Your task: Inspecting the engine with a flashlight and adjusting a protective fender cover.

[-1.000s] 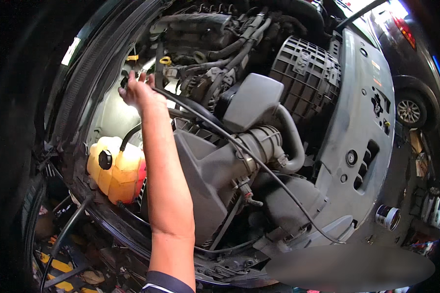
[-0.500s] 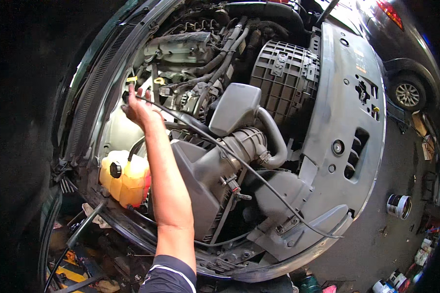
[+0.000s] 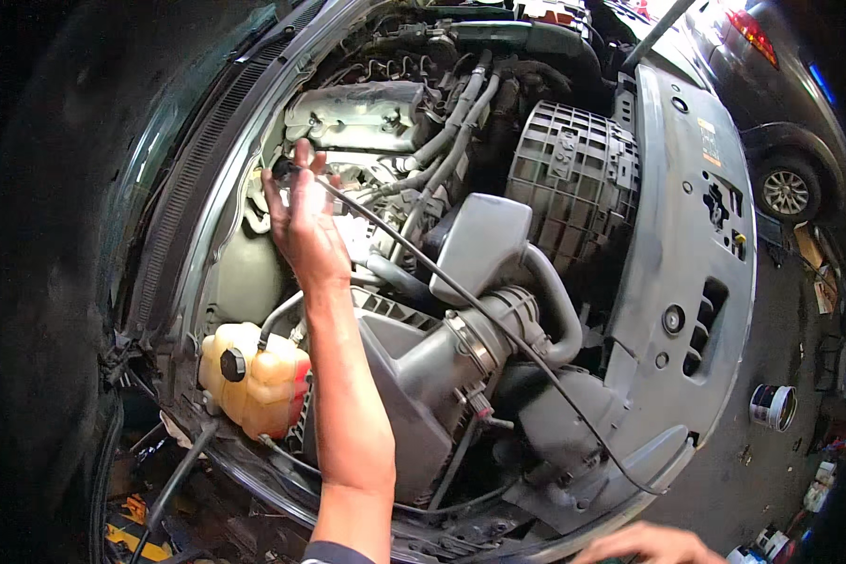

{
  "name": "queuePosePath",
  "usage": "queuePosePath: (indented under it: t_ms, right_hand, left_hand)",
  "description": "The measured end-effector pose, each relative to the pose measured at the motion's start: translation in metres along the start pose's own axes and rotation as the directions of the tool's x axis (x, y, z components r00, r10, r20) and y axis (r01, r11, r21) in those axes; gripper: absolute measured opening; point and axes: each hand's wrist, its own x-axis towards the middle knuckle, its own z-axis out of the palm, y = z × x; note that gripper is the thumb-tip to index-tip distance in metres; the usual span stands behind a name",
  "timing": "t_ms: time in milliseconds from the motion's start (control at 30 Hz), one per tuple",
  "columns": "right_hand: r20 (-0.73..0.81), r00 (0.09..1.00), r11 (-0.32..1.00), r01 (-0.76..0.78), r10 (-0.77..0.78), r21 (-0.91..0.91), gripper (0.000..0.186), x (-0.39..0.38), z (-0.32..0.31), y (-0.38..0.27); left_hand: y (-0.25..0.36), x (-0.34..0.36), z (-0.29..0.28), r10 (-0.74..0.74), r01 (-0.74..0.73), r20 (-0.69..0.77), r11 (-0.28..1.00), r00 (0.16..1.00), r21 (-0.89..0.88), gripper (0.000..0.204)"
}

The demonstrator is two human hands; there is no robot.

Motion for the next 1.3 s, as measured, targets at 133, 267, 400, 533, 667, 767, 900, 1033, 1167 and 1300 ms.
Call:
queuePosePath:
  t_ms: [133,267,400,533,667,767,900,1033,1167,1300]
  right_hand:
    - [-0.391,0.687,0.733,0.311,-0.613,-0.605,0.020,0.090,-0.076,-0.074]
    - [-0.393,0.342,0.464,0.154,-0.853,-0.872,0.040,0.202,-0.144,-0.123]
    - [-0.397,0.330,0.481,0.231,-0.856,-0.846,0.045,0.279,-0.181,-0.161]
    - [-0.320,0.445,0.460,0.252,-0.836,-0.852,0.068,0.320,-0.197,-0.192]
    - [-0.120,0.328,0.221,0.290,-0.937,-0.931,0.068,0.342,-0.202,-0.203]
    - [-0.076,0.371,0.197,0.302,-0.925,-0.933,0.064,0.348,-0.206,-0.199]
    - [-0.126,0.381,0.245,0.284,-0.916,-0.927,0.060,0.356,-0.212,-0.193]
    - [-0.375,0.408,0.508,0.293,-0.832,-0.810,0.055,0.366,-0.217,-0.195]
    - [-0.463,0.301,0.552,0.483,-0.834,-0.680,0.049,0.385,-0.220,-0.200]
    - [-0.536,0.230,0.576,0.470,-0.812,-0.669,0.056,0.380,-0.223,-0.200]
  left_hand:
    - [0.000,-0.002,0.007,0.004,-0.013,0.065,0.990,0.998,0.138,0.071]
    - [0.000,0.000,0.008,0.017,-0.049,0.124,0.964,0.992,0.262,0.071]
    - [0.000,-0.004,0.007,0.034,-0.088,0.190,0.955,0.981,0.285,0.065]
    - [-0.007,-0.011,0.016,-0.028,-0.040,0.209,0.948,0.978,0.314,0.070]
    - [-0.020,-0.016,0.023,0.116,-0.331,0.407,0.793,0.906,0.512,0.074]
    - [-0.022,-0.017,0.017,0.109,-0.331,0.393,0.760,0.913,0.559,0.073]
    - [-0.021,-0.018,0.018,0.082,-0.361,0.418,0.669,0.905,0.650,0.080]
    - [-0.024,-0.020,0.024,0.099,-0.356,0.390,0.649,0.915,0.672,0.080]
    - [-0.031,-0.025,0.029,0.219,-0.460,0.414,0.572,0.883,0.679,0.072]
    - [-0.042,-0.026,0.037,0.229,-0.499,0.450,0.527,0.863,0.688,0.058]
